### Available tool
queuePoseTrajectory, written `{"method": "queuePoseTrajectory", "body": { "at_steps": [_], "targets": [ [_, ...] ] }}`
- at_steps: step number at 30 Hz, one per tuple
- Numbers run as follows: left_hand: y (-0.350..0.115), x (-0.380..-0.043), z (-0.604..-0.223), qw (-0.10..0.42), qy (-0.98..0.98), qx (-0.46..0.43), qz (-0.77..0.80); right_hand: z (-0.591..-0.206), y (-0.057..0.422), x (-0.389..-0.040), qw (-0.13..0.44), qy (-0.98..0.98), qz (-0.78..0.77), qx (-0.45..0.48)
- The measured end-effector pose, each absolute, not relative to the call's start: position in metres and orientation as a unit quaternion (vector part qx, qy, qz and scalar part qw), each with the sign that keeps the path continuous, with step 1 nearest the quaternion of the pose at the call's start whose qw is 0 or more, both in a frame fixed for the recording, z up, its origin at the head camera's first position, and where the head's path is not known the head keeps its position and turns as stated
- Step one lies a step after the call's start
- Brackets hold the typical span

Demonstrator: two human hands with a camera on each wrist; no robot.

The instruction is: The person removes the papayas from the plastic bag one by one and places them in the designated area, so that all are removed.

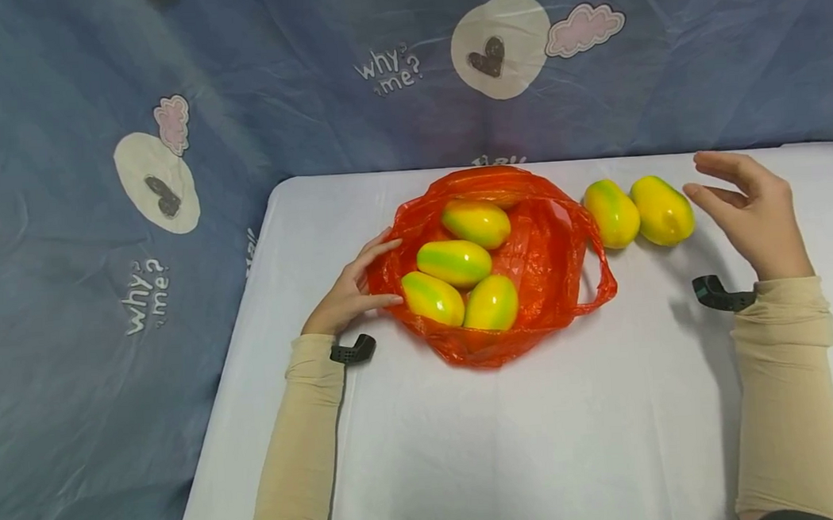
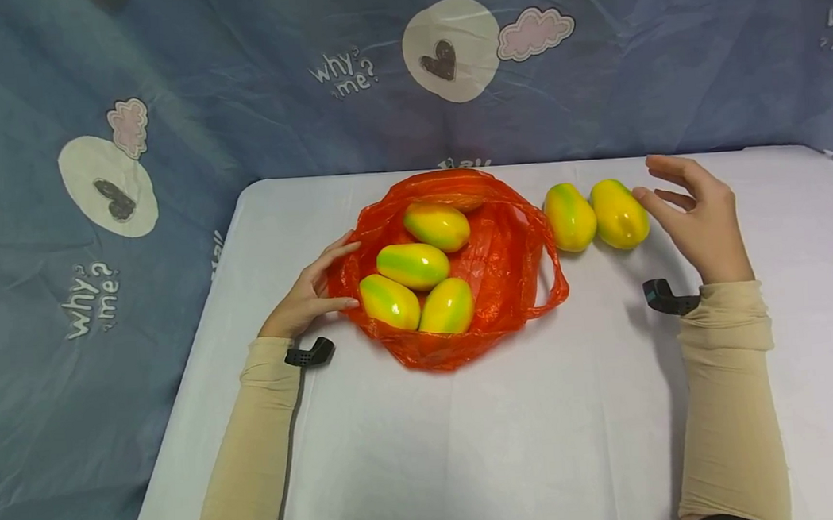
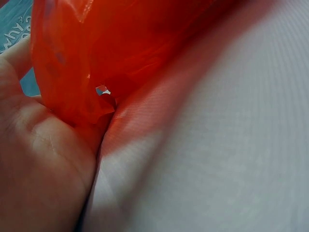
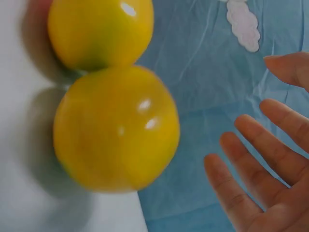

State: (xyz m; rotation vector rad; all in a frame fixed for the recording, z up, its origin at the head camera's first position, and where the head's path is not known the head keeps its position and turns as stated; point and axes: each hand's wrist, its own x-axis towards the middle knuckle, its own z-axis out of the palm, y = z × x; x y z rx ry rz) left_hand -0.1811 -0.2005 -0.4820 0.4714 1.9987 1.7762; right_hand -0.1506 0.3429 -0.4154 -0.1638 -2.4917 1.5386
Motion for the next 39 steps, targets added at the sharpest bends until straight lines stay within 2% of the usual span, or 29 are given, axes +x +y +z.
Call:
{"method": "queuePoseTrajectory", "body": {
  "at_steps": [15, 29, 39],
  "targets": [
    [-0.197, -0.18, -0.484, 0.215, 0.724, 0.169, 0.633, -0.398, 0.32, -0.143, 0.116, -0.852, 0.511, 0.004],
    [-0.199, -0.185, -0.486, 0.213, 0.731, 0.167, 0.626, -0.379, 0.281, -0.152, 0.046, -0.881, 0.456, 0.114],
    [-0.203, -0.183, -0.485, 0.206, 0.729, 0.175, 0.629, -0.359, 0.242, -0.159, 0.008, -0.908, 0.363, 0.21]
  ]
}}
